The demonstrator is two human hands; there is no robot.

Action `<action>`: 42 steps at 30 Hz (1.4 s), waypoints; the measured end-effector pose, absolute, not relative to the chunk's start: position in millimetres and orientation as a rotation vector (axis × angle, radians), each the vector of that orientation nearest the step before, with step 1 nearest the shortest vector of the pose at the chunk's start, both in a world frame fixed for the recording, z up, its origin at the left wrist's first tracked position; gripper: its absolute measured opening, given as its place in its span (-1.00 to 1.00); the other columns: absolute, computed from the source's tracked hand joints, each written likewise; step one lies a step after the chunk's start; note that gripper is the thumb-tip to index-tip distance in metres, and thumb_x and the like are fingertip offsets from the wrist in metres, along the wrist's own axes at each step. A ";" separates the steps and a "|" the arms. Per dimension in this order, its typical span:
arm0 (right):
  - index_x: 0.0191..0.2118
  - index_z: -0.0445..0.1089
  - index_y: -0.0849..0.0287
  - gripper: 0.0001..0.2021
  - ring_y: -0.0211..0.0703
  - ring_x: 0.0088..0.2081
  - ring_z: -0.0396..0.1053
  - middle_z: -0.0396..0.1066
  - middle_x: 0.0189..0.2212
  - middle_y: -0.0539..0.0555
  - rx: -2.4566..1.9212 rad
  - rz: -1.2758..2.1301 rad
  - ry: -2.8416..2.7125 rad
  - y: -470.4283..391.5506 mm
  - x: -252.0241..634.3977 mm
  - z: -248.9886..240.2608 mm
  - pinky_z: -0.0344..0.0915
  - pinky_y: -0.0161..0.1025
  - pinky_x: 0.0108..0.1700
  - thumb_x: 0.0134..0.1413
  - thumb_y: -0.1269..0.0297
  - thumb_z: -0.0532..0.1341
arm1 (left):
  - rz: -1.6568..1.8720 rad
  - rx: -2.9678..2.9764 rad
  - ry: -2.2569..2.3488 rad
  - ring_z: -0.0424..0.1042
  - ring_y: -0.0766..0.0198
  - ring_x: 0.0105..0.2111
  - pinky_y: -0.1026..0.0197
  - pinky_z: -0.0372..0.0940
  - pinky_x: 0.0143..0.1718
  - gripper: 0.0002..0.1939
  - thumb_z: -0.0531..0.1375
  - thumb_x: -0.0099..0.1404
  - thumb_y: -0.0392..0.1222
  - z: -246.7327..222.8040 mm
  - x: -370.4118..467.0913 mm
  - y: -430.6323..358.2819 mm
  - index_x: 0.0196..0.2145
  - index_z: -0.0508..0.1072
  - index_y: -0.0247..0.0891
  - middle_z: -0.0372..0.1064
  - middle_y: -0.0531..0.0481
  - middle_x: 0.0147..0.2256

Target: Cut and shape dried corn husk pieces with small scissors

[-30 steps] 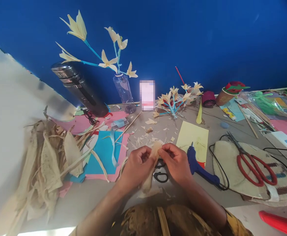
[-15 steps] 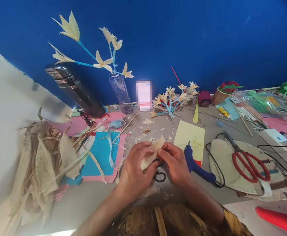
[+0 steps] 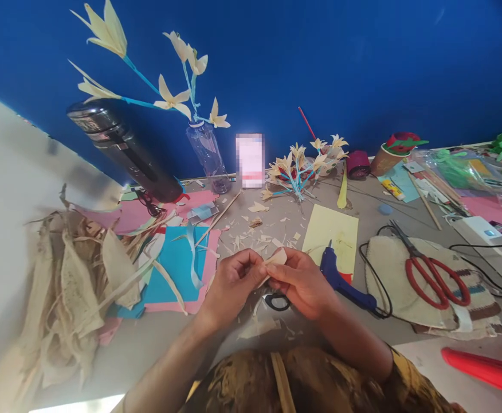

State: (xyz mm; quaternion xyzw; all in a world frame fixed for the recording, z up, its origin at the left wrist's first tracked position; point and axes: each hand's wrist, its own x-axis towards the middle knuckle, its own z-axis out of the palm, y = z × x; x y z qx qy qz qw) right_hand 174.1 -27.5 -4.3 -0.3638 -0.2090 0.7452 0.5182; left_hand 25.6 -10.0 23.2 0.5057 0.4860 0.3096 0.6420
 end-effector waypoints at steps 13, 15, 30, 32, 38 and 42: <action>-0.41 0.36 0.12 -0.63 -0.36 -0.55 0.01 0.17 -0.57 -0.13 -0.552 1.957 -0.340 -37.8 181.6 -8.2 0.06 -0.36 -0.48 -0.31 0.19 0.54 | 0.798 0.675 0.915 0.08 0.46 -0.68 0.36 -0.05 -0.67 -0.64 0.41 0.05 -0.02 29.8 28.6 -17.5 -0.52 0.32 -0.24 0.19 0.14 -0.63; -0.31 0.40 0.11 -0.53 -0.30 -0.47 0.13 0.27 -0.49 -0.08 -0.589 1.901 -0.415 -37.8 180.5 -7.1 0.12 -0.33 -0.43 -0.38 0.10 0.56 | 0.825 0.751 0.930 0.13 0.44 -0.65 0.35 0.02 -0.63 -0.67 0.38 0.11 -0.02 30.9 28.9 -18.5 -0.48 0.33 -0.23 0.23 0.13 -0.60; -0.37 0.40 0.16 -0.62 -0.39 -0.55 0.11 0.28 -0.54 -0.11 -0.594 2.013 -0.355 -44.0 187.0 -9.6 0.10 -0.38 -0.47 -0.30 0.21 0.55 | 0.733 0.732 0.924 -0.01 0.46 -0.65 0.33 -0.12 -0.61 -0.63 0.38 0.10 0.02 25.3 22.0 -29.7 -0.51 0.32 -0.26 0.17 0.15 -0.62; -0.27 0.43 0.14 -0.54 -0.33 -0.51 0.19 0.32 -0.48 -0.07 -0.585 1.983 -0.406 -43.1 190.6 -11.9 0.17 -0.35 -0.45 -0.25 0.01 0.52 | 0.726 0.796 0.935 0.03 0.45 -0.63 0.32 -0.09 -0.59 -0.63 0.36 0.11 0.04 27.6 19.8 -29.0 -0.50 0.32 -0.26 0.22 0.13 -0.59; -0.35 0.44 0.19 -0.63 -0.36 -0.49 0.26 0.40 -0.47 -0.05 -0.758 1.898 -0.646 -41.9 185.1 -13.3 0.12 -0.40 -0.45 -0.27 0.20 0.55 | 0.500 1.266 1.055 0.02 0.40 -0.53 0.29 -0.10 -0.53 -0.65 0.31 0.20 0.05 31.0 10.7 -23.5 -0.49 0.38 -0.29 0.13 0.14 -0.57; -0.44 0.41 0.20 -0.67 -0.38 -0.55 0.23 0.39 -0.54 -0.06 -0.682 2.016 -0.577 -46.5 179.6 -15.5 0.07 -0.41 -0.49 -0.26 0.24 0.55 | 0.430 1.182 0.921 -0.01 0.41 -0.53 0.28 -0.14 -0.52 -0.66 0.35 0.15 0.02 24.6 4.2 -22.0 -0.48 0.38 -0.29 0.08 0.16 -0.57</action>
